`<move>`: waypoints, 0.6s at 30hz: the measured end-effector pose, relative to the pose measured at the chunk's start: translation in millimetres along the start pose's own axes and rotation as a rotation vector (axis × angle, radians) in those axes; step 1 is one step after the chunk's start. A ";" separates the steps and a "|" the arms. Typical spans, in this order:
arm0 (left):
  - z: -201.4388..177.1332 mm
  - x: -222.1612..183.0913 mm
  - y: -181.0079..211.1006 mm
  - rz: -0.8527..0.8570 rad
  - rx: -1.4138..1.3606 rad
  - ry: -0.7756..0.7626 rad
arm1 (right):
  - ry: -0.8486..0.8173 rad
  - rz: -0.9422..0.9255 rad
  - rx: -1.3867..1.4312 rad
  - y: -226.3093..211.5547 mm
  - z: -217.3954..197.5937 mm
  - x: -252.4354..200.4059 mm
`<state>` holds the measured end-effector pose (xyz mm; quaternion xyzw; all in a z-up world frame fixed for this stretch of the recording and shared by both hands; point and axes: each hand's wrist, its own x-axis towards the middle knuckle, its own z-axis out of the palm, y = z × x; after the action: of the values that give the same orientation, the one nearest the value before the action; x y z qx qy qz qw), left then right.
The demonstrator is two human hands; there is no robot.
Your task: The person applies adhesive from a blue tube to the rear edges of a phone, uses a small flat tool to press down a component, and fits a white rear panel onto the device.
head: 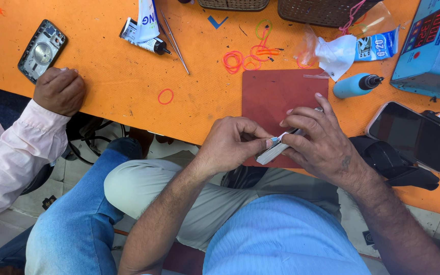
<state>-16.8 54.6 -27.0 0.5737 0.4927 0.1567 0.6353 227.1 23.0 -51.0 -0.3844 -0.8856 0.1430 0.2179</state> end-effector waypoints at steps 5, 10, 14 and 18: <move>0.6 -1.8 5.7 0.010 0.031 0.012 | -0.016 0.021 0.007 -2.7 -2.9 2.8; 12.8 -23.7 15.3 0.318 0.371 0.221 | -0.024 0.043 0.020 -7.4 -8.5 5.9; 22.7 -44.2 19.4 0.431 0.470 0.309 | -0.037 0.049 0.018 -7.9 -9.0 7.0; 23.5 -49.3 23.0 0.424 0.540 0.309 | -0.037 0.043 0.019 -7.6 -9.3 7.7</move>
<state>-12.3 10.1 11.9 0.7794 0.4764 0.2340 0.3328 222.3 24.5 -37.7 -0.3986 -0.8796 0.1635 0.2020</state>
